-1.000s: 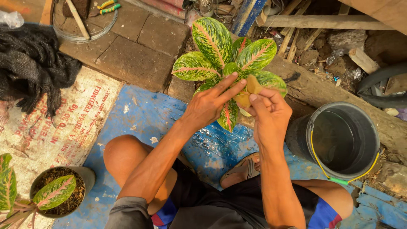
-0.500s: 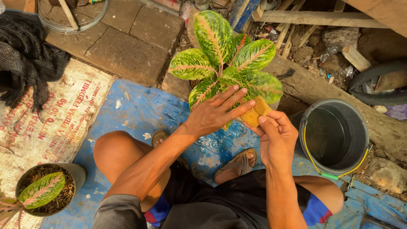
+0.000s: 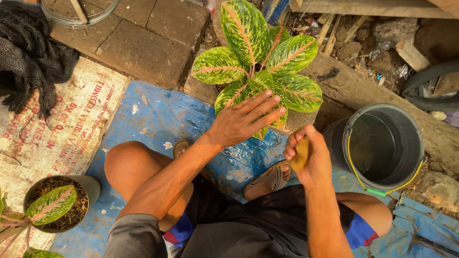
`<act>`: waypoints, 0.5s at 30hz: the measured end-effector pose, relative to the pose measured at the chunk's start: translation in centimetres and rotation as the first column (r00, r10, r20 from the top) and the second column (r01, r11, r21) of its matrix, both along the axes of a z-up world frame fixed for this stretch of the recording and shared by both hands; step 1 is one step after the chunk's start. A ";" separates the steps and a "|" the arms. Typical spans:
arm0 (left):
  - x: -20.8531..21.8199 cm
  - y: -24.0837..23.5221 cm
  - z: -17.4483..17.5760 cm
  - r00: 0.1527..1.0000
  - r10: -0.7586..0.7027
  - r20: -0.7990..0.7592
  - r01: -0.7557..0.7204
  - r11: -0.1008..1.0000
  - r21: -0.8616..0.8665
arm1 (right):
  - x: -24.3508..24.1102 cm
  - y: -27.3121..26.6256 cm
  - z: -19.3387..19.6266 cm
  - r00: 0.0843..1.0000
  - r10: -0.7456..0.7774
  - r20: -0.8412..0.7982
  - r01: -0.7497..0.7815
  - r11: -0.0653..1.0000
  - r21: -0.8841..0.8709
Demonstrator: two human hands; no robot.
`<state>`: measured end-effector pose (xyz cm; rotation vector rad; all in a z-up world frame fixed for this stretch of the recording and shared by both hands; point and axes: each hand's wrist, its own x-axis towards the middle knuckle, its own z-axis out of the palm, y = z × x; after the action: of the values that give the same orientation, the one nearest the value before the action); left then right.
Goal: The person wipes the leaves of a potted Aglaonema plant using a yellow sponge. They rotate the plant to reach different leaves and repeatedly dip the sponge into a nearby bucket of water to clean each leaf surface.
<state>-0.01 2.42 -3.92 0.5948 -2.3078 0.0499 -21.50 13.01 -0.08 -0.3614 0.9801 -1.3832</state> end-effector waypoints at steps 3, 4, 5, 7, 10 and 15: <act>0.2 0.2 0.0 1.000 -0.014 -0.018 0.015 1.000 0.007 | -0.4 0.0 -1.0 0.981 0.041 -0.189 -0.032 0.998 0.051; 0.2 0.1 0.0 0.999 -0.025 -0.027 0.025 1.000 0.013 | -0.3 -0.1 -1.2 0.961 0.058 -0.269 -0.033 0.995 0.096; 0.3 0.1 0.1 0.999 -0.035 -0.036 0.036 0.999 0.020 | -0.2 -0.1 -1.2 0.948 0.074 -0.311 -0.048 0.995 0.091; 0.2 0.0 0.2 0.999 -0.037 -0.038 0.038 0.999 0.017 | 0.1 -0.5 -1.1 0.913 0.107 -0.393 -0.082 0.993 0.081; 0.3 0.1 0.3 0.998 -0.050 -0.044 0.051 0.999 0.013 | 0.6 -0.8 -0.7 0.913 0.131 -0.386 -0.150 0.989 -0.018; 0.3 0.2 0.6 0.998 -0.044 -0.052 0.046 0.998 0.030 | 0.9 -1.0 -0.3 0.910 0.091 -0.403 -0.085 0.996 0.035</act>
<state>0.33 2.57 -3.31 0.5532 -2.2753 -0.0224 -20.57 12.05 -0.38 -0.6921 1.2967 -1.2401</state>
